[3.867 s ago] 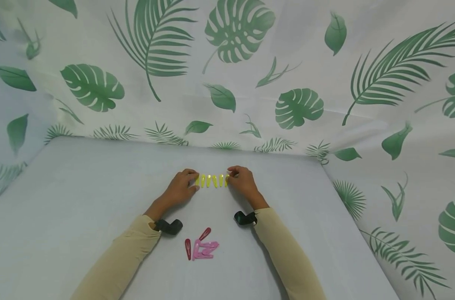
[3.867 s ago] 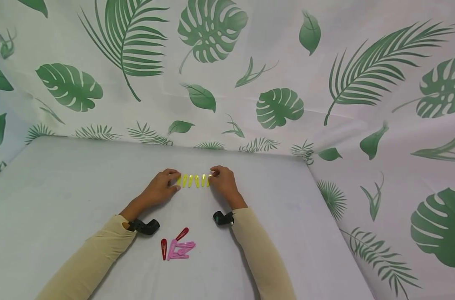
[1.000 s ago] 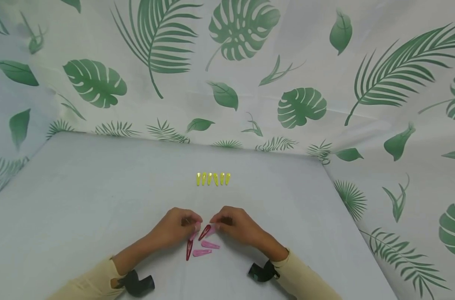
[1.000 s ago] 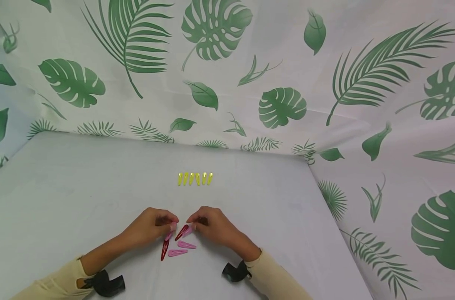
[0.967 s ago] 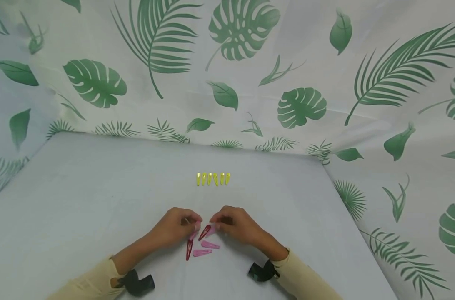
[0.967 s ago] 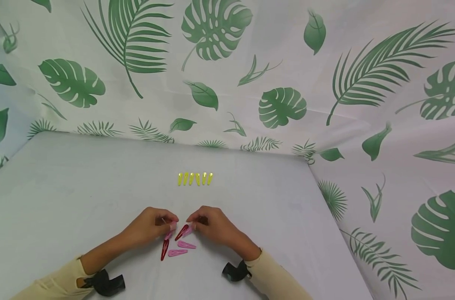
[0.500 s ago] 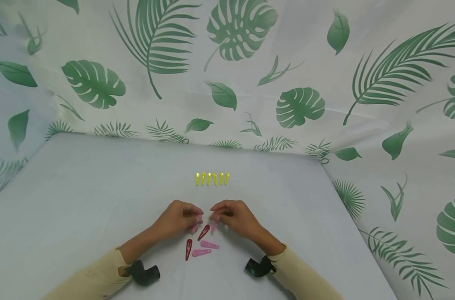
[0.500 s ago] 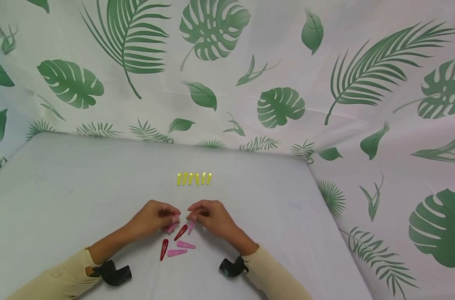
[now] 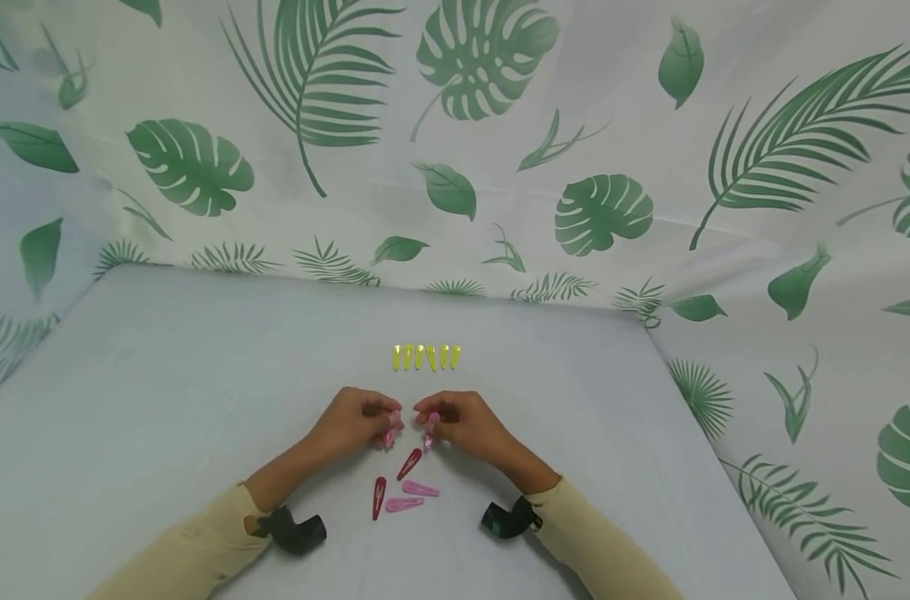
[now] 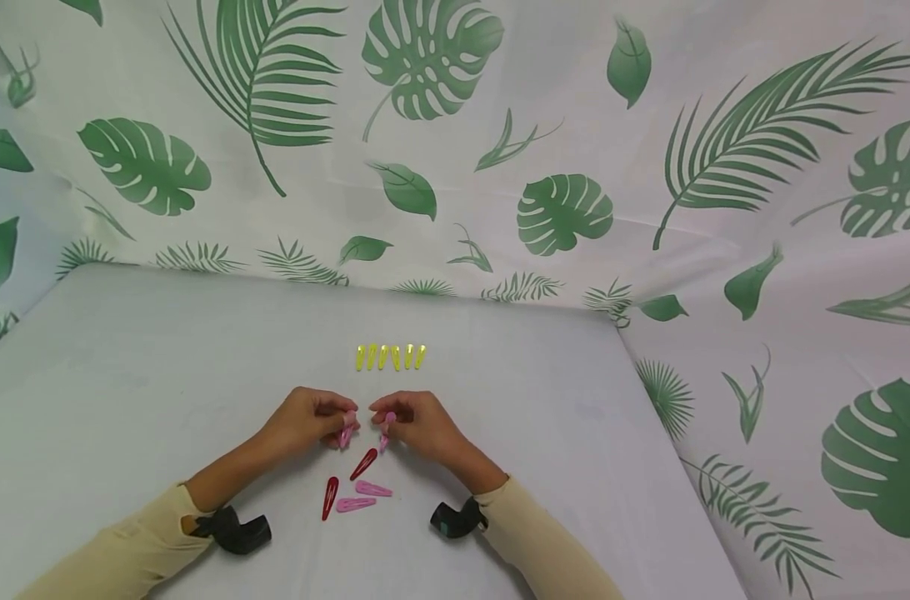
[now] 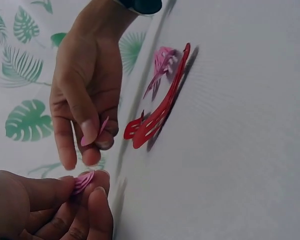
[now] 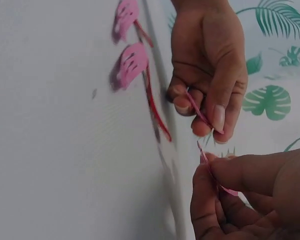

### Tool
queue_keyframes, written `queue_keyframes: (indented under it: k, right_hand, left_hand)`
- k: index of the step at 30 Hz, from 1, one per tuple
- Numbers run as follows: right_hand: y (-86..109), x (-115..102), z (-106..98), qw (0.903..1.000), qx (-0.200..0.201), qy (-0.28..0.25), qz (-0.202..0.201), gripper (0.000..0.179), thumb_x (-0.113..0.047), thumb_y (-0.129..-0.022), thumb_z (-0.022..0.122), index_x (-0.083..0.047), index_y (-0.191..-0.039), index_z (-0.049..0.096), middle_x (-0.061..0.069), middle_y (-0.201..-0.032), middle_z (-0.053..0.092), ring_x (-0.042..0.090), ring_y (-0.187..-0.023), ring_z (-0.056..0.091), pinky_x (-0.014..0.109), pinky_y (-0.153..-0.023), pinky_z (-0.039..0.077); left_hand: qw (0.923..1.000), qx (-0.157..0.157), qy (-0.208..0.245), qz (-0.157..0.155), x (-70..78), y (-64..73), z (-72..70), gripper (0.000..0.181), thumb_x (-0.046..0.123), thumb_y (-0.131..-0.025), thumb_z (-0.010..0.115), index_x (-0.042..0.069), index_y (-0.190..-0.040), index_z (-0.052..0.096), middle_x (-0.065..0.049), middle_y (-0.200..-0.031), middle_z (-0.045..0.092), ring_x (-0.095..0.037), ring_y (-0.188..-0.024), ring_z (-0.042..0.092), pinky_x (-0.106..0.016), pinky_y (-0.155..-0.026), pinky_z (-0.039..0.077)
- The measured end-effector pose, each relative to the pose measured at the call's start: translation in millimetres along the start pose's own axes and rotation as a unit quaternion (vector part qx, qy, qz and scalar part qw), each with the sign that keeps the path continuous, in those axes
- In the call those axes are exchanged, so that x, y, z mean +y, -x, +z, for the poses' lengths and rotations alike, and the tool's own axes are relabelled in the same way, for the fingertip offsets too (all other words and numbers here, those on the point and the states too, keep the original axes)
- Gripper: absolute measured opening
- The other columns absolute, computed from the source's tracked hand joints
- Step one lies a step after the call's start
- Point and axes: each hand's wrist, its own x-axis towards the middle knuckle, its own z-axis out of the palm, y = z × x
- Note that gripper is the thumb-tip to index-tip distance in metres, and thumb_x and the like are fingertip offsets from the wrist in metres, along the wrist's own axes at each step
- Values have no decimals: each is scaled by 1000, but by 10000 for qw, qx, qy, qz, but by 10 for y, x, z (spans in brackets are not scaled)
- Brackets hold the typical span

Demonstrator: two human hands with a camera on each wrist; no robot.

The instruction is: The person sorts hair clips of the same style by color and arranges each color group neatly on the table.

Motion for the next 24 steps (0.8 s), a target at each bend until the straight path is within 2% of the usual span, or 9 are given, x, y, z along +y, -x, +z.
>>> queue_keyframes:
  k: [3,7,10,13,19,24]
  right_hand:
    - [-32,3,-1,9985,46,-378,389,29,6,-90,61,0,-119,66,7,-100,73,13,-85,63,21,-64,41]
    - [-61,19,10,9941,228,-745,754,24,2,-92,62,-1,-115,68,7,-101,73,9,-87,65,22,-60,34]
    - [-70,28,12,9948,359,-689,651,17,-2,-91,65,-1,-107,72,8,-102,73,12,-96,66,25,-65,39]
    - [-79,33,0,9963,450,-514,524,16,-5,-91,67,-3,-104,75,7,-102,73,13,-92,63,26,-67,42]
    - [-121,35,-33,9974,495,-319,420,22,-10,-93,64,-4,-112,73,8,-108,71,11,-91,62,25,-73,46]
    - [-198,72,-36,9964,595,-340,501,27,-12,-96,62,-2,-120,69,6,-106,71,9,-87,60,22,-71,45]
  left_hand:
    - [10000,9,49,6,9,-29,-4,17,0,-90,65,-4,-105,71,-7,-88,72,-17,-64,64,-30,-61,55]
    - [9999,51,114,-35,25,-72,-5,18,1,-90,66,-5,-106,71,-8,-86,71,-17,-62,64,-30,-61,55]
    - [9998,146,105,-52,32,-105,-6,18,3,-90,68,-3,-106,71,-7,-83,71,-18,-60,65,-29,-60,54]
    - [9995,295,104,-19,34,-132,-15,17,4,-90,68,-3,-105,72,-6,-81,70,-18,-59,65,-27,-59,52]
    - [9986,505,127,42,11,-208,-37,18,6,-89,70,-3,-104,73,-6,-85,71,-16,-61,65,-24,-62,50]
    - [9978,609,-89,238,-28,-273,-42,15,5,-87,71,-3,-100,74,-7,-86,72,-14,-67,64,-26,-63,52]
